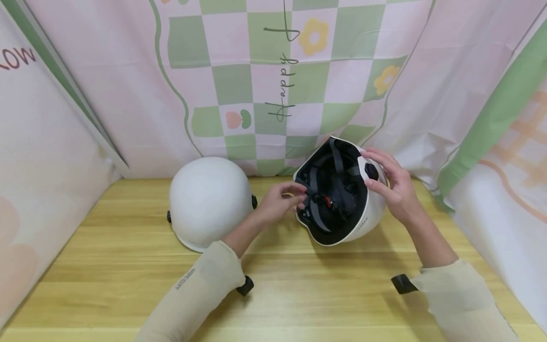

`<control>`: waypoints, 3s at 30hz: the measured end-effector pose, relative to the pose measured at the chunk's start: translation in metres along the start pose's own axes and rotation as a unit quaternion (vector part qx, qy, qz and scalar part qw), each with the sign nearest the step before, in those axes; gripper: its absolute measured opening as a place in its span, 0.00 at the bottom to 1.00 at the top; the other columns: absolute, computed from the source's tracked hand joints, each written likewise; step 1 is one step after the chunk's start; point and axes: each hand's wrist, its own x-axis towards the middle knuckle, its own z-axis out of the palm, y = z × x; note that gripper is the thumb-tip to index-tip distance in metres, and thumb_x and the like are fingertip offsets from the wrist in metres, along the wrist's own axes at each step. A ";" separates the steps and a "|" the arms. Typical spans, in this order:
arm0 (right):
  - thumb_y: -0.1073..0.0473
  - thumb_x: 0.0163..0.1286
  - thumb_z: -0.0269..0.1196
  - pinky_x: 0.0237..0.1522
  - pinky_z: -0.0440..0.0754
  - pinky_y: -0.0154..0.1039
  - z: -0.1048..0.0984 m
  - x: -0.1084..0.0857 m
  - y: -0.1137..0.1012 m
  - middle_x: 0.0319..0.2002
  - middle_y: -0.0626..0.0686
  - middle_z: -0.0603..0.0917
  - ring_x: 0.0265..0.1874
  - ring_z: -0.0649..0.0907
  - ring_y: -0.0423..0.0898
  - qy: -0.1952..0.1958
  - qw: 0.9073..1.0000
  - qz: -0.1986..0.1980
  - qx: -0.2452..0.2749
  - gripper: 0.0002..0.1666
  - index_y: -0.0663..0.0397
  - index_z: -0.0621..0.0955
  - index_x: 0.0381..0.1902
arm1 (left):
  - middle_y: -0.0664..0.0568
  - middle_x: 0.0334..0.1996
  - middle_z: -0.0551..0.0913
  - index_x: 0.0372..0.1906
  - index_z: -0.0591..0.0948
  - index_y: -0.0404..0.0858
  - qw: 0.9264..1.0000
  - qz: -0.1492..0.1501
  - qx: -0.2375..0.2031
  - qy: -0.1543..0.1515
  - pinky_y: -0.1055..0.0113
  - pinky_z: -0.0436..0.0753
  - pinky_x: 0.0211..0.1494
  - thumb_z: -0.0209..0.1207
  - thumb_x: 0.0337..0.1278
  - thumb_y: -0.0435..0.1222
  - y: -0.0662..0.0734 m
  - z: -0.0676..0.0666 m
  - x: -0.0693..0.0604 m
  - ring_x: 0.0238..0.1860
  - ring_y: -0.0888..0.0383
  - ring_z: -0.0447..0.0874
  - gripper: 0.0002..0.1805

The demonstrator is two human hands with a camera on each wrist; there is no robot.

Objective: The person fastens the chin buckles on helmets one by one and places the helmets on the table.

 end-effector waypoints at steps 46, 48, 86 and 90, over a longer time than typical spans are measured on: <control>0.80 0.61 0.58 0.76 0.58 0.38 -0.003 -0.003 0.004 0.69 0.57 0.76 0.71 0.71 0.45 -0.016 0.998 0.013 0.066 0.30 0.73 0.77 0.64 | 0.55 0.41 0.78 0.61 0.83 0.34 0.991 0.067 -0.114 0.035 0.63 0.89 0.33 0.68 0.64 0.29 0.081 0.089 0.036 0.27 0.60 0.84 0.20; 0.79 0.61 0.58 0.76 0.56 0.41 -0.003 -0.003 0.003 0.69 0.57 0.76 0.71 0.70 0.45 -0.017 0.998 0.016 0.063 0.30 0.72 0.77 0.64 | 0.54 0.41 0.78 0.60 0.83 0.34 0.991 0.066 -0.113 0.035 0.64 0.89 0.33 0.68 0.64 0.28 0.081 0.089 0.035 0.27 0.59 0.84 0.20; 0.62 0.73 0.57 0.59 0.75 0.30 -0.020 -0.015 0.012 0.71 0.44 0.69 0.67 0.71 0.44 -0.019 0.992 0.118 -0.036 0.36 0.48 0.68 0.78 | 0.51 0.37 0.84 0.62 0.79 0.28 0.933 0.053 -0.343 0.098 0.66 0.84 0.27 0.57 0.69 0.21 0.070 0.047 0.029 0.23 0.59 0.84 0.19; 0.64 0.74 0.56 0.62 0.72 0.33 -0.022 -0.018 0.016 0.69 0.43 0.71 0.64 0.72 0.43 -0.021 0.992 0.124 -0.009 0.35 0.49 0.67 0.78 | 0.50 0.40 0.84 0.62 0.79 0.28 0.927 0.059 -0.354 0.107 0.66 0.84 0.27 0.56 0.69 0.22 0.065 0.044 0.026 0.26 0.58 0.85 0.19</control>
